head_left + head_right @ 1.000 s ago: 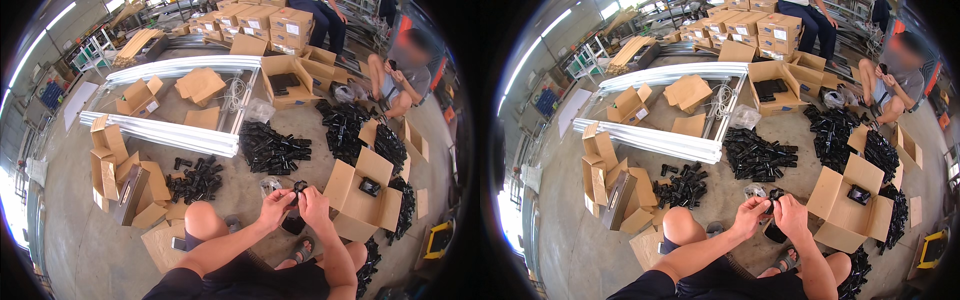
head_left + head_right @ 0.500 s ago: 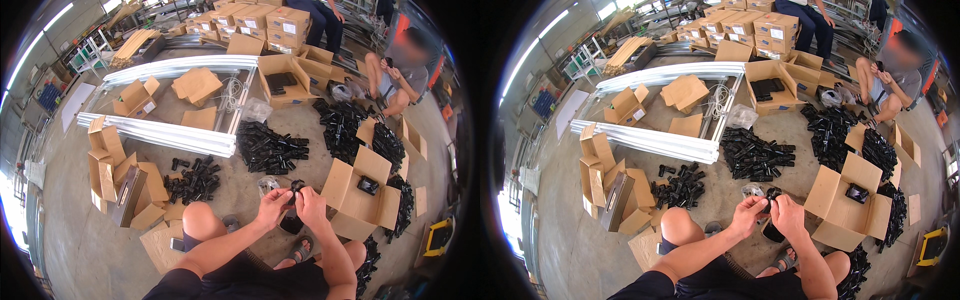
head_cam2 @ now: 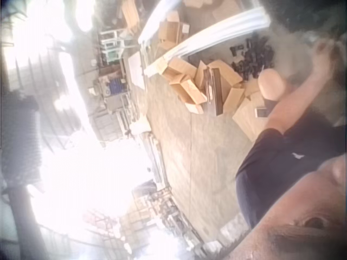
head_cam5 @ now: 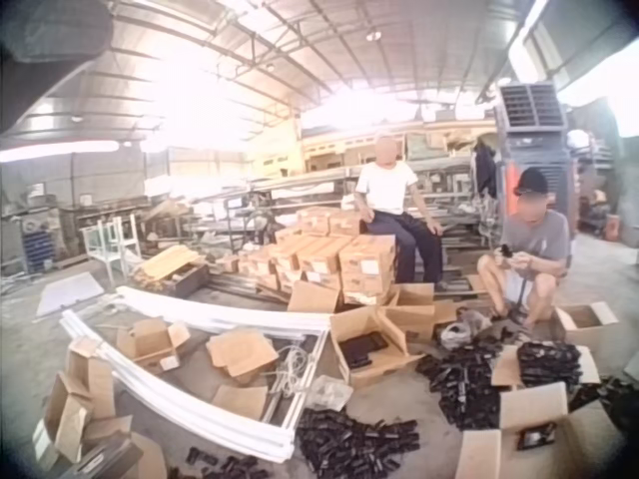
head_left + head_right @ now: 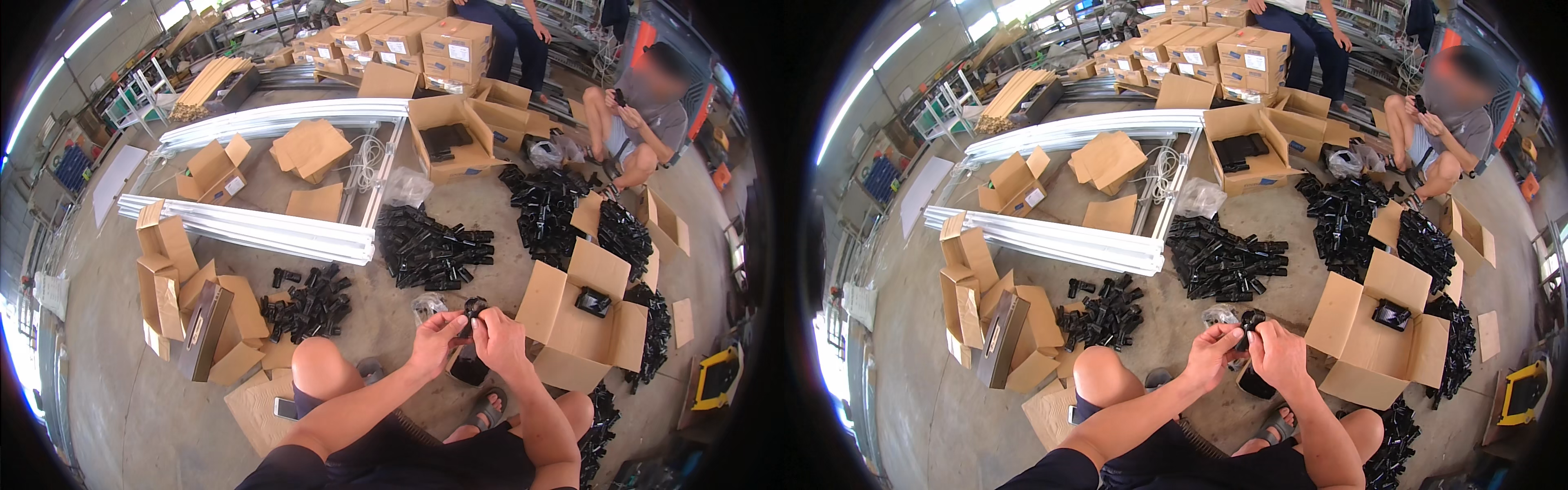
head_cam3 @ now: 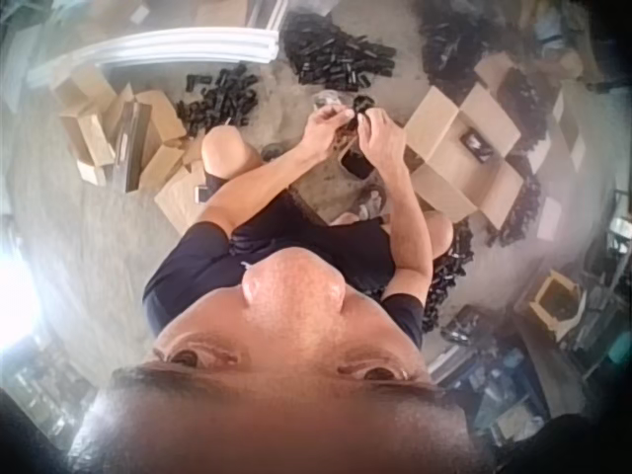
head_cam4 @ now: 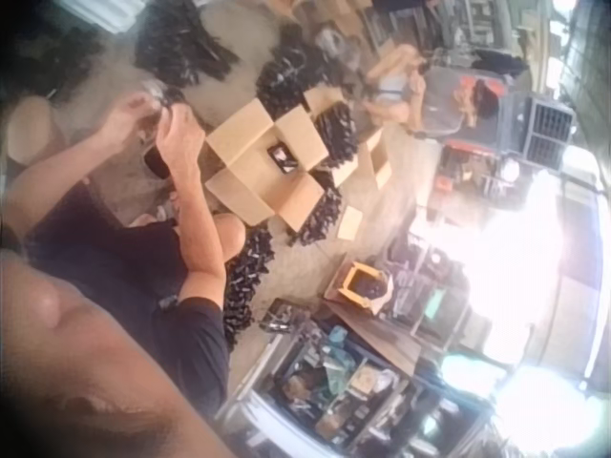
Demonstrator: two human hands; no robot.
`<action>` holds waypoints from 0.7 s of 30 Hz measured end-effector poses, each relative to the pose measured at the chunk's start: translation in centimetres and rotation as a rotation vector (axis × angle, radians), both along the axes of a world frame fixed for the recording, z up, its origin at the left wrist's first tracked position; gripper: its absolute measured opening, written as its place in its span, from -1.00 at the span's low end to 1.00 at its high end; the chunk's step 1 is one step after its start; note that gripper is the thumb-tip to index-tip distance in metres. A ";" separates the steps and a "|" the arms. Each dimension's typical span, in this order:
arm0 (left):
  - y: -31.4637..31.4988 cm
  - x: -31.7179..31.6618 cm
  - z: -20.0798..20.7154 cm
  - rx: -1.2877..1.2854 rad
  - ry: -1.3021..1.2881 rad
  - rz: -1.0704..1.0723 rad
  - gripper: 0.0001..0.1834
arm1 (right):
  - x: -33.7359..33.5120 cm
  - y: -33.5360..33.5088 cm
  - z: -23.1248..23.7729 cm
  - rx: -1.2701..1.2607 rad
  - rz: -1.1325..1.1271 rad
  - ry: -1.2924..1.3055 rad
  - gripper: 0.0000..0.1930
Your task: The person picks up individual black plastic components from the floor and places them one at a time into a cardboard box.
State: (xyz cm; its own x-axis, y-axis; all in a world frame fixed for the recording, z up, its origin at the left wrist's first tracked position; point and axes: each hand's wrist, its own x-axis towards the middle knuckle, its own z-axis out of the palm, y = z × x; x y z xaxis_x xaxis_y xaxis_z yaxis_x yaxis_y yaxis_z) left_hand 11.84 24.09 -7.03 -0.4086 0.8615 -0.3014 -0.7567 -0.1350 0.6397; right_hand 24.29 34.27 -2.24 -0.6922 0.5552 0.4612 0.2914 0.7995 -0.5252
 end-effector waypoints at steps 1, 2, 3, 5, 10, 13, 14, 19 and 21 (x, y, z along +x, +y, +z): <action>0.0 0.1 0.3 -0.001 0.011 -0.016 -0.89 | 0.1 0.1 -0.4 0.005 -0.001 -0.009 -0.76; 0.0 0.2 0.5 -0.002 0.022 -0.033 -0.92 | 0.3 0.3 -0.6 0.023 -0.010 -0.023 -0.77; 0.0 0.3 0.6 0.001 0.018 -0.034 -0.91 | 0.5 0.5 -1.0 0.039 -0.017 -0.036 -0.79; -0.1 0.5 0.6 0.010 0.009 -0.038 -0.91 | 0.5 0.5 -1.0 0.047 -0.022 -0.036 -0.81; -0.3 -0.1 0.2 0.003 0.000 -0.003 -0.90 | -0.1 -0.2 0.4 -0.019 0.034 0.018 -0.86; -0.2 0.2 0.5 -0.006 0.028 -0.004 -0.90 | 0.0 0.0 -0.2 0.016 0.009 0.040 -0.77; -0.2 0.3 0.5 -0.008 0.038 -0.004 -0.91 | 0.1 0.0 -0.5 0.016 -0.004 0.017 -0.77; -0.2 0.3 0.6 -0.007 0.027 -0.001 -0.90 | 0.3 0.2 -1.2 0.038 -0.026 -0.041 -0.73; -0.2 0.2 0.7 -0.001 0.017 -0.013 -0.91 | 0.6 0.6 -1.2 -0.051 -0.056 0.009 -0.72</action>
State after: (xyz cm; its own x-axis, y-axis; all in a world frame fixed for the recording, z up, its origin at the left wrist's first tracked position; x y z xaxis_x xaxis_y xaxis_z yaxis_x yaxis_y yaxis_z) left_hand 12.08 23.91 -6.36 -0.4020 0.8668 -0.2952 -0.7477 -0.1246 0.6523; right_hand 24.93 34.88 -3.43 -0.6554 0.6158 0.4373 0.3303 0.7544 -0.5673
